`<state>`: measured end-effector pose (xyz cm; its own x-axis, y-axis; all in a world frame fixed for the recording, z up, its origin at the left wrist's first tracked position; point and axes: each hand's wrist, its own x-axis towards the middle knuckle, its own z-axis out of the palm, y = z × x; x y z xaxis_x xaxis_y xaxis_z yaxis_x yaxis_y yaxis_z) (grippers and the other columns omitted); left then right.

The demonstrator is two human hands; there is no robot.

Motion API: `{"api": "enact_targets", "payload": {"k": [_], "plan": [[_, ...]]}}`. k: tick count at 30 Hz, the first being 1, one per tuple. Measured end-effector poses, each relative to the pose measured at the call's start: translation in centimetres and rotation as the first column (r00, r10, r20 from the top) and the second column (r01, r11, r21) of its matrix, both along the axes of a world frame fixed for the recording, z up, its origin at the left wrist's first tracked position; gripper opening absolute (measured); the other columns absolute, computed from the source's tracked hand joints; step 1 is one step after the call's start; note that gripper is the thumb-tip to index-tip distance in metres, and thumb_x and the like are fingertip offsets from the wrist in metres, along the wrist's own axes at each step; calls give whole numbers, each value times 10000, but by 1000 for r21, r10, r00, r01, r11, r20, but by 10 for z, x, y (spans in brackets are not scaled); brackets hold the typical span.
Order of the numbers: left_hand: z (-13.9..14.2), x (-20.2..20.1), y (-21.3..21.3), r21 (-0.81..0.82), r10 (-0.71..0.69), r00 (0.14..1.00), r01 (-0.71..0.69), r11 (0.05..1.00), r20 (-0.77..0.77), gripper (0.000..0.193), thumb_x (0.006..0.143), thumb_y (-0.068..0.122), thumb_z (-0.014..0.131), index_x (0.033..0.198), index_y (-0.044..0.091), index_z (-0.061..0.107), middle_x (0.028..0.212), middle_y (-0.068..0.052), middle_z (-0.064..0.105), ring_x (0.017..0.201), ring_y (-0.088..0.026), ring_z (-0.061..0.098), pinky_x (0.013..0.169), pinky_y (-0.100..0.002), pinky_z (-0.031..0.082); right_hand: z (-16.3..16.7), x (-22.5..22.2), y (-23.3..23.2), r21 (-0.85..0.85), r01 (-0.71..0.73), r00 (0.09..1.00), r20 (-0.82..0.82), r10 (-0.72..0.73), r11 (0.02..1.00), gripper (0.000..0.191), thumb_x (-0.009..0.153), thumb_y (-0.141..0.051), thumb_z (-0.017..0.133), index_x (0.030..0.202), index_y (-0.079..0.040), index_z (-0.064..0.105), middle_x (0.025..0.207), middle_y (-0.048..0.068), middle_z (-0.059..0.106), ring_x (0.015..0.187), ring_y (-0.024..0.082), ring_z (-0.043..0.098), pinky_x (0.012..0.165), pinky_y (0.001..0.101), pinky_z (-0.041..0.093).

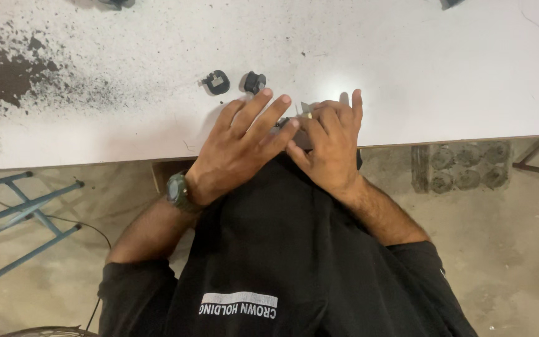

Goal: The person sits at a white workbench and assembles small black plastic hub components one at a time, fitting a small metal insert into each housing by hand and using a small hand tool to press and seat the parts. Finished assemblies are set aside on the table as more components are picked up and worked on.

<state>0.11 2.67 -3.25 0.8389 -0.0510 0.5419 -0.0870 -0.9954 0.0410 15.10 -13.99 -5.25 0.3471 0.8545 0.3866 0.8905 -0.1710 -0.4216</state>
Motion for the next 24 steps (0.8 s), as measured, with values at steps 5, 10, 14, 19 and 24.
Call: {"api": "enact_targets", "payload": {"k": [5,10,14,19,24], "plan": [[-14,-1,-3,-123,-30,999,31,992,14,181,1010,121,796,1156,72,700,1495,-93,526,1448,-284,446,1149,-461,460,2,0,1,-1,9,1000,28,-9,1000,392,819,-258,922,1110,-77,732,1102,105,559,1179,330,525,1223,712,171],[-23,-8,-19,-321,109,993,-116,940,-38,185,922,154,824,1049,125,693,1428,-67,555,1406,-259,476,1184,-494,389,-1,3,-15,99,-48,999,3,48,994,372,838,-196,881,1160,-62,752,1033,100,559,1141,321,557,1222,686,124],[-30,-8,-28,-392,200,980,-192,899,-21,181,917,132,829,1051,134,707,1409,-53,573,1395,-240,488,1225,-488,336,-15,-1,-26,226,-160,982,-65,179,961,311,914,-29,803,1169,-45,626,1065,89,619,1177,302,615,1288,663,80],[-32,-5,-34,-441,226,974,-203,874,0,174,918,132,837,1024,139,699,1384,-37,588,1382,-230,511,1244,-499,304,-29,-9,-23,191,-149,977,-124,174,970,324,874,5,801,1089,-68,570,1013,72,671,1171,294,636,1285,640,106],[-37,-6,-34,-441,192,981,-157,884,35,170,910,99,825,1007,130,688,1371,-36,600,1376,-236,516,1247,-511,319,-29,-11,-18,193,-134,979,-128,160,972,298,848,25,801,1052,-75,608,984,63,682,1167,283,653,1287,618,142]]}}
